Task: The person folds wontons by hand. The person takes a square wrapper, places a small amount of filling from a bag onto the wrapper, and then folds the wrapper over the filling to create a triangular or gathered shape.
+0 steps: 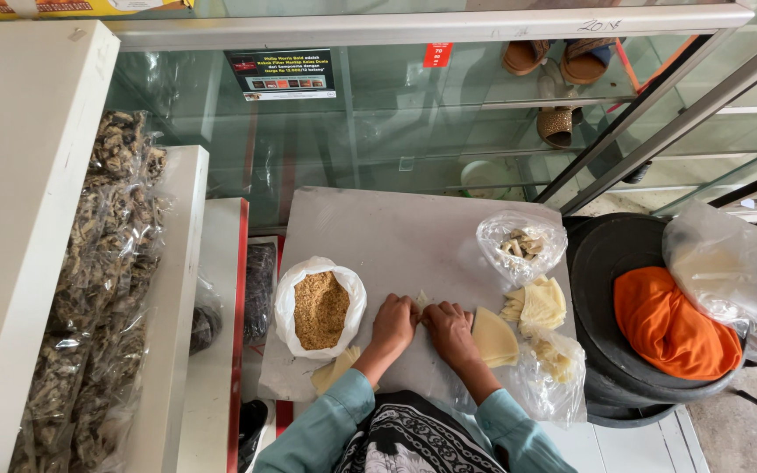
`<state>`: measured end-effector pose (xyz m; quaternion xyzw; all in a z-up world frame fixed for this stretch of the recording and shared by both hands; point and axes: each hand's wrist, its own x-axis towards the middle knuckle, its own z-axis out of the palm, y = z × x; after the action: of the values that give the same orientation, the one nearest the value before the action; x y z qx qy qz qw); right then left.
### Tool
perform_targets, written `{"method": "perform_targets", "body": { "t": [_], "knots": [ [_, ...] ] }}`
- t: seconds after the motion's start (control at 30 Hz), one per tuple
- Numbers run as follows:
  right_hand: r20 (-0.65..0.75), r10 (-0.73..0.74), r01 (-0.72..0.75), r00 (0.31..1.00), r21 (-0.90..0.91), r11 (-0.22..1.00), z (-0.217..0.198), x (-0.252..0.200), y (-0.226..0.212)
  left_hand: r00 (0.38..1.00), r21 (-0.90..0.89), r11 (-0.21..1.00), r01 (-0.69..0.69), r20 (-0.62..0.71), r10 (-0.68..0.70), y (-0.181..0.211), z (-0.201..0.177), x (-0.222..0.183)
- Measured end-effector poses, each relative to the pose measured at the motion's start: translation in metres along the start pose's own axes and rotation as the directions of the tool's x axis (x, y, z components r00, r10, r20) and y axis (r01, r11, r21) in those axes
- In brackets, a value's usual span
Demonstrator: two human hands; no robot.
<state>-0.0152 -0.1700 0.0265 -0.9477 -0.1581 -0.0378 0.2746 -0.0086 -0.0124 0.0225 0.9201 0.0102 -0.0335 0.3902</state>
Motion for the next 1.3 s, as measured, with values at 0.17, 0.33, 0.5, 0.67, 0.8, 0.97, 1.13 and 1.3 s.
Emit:
{"method": "perform_targets", "body": {
  "t": [0.17, 0.33, 0.5, 0.67, 0.8, 0.97, 1.13, 1.3],
  "knots": [
    [-0.051, -0.132, 0.128, 0.990, -0.072, 0.989, -0.004, -0.003, -0.005, 0.987, 0.018, 0.988, -0.156, 0.039, 0.156, -0.008, -0.005, -0.003],
    [-0.092, -0.150, 0.147, 0.984, -0.036, 0.988, -0.002, -0.004, -0.001, 0.944, 0.012, 0.945, -0.328, 0.048, 0.327, -0.023, -0.003, -0.006],
    [-0.108, -0.190, 0.194, 0.976, 0.031, 0.981, -0.005, -0.002, 0.006, 0.954, 0.104, 0.948, -0.299, 0.050, 0.296, -0.026, 0.009, -0.001],
    [-0.041, -0.131, 0.128, 0.991, -0.060, 0.990, -0.005, 0.002, 0.004, 0.990, 0.055, 0.990, -0.128, 0.068, 0.124, -0.017, 0.012, 0.006],
    [-0.046, -0.108, 0.103, 0.993, -0.089, 0.991, -0.005, 0.006, 0.003, 1.000, -0.072, 0.997, -0.026, 0.014, 0.027, -0.010, 0.008, 0.009],
    [-0.031, -0.184, 0.176, 0.982, -0.175, 0.969, -0.001, 0.010, 0.004, 0.965, -0.026, 0.964, -0.263, -0.023, 0.262, -0.019, 0.004, 0.004],
    [-0.064, -0.161, 0.154, 0.985, -0.106, 0.982, 0.001, 0.007, 0.004, 0.927, 0.052, 0.926, -0.374, -0.010, 0.375, -0.025, 0.002, 0.001],
    [-0.094, -0.141, 0.142, 0.986, -0.004, 0.990, -0.003, 0.006, 0.004, 0.971, 0.035, 0.971, -0.237, 0.032, 0.236, -0.014, -0.001, 0.008]
  ]
}}
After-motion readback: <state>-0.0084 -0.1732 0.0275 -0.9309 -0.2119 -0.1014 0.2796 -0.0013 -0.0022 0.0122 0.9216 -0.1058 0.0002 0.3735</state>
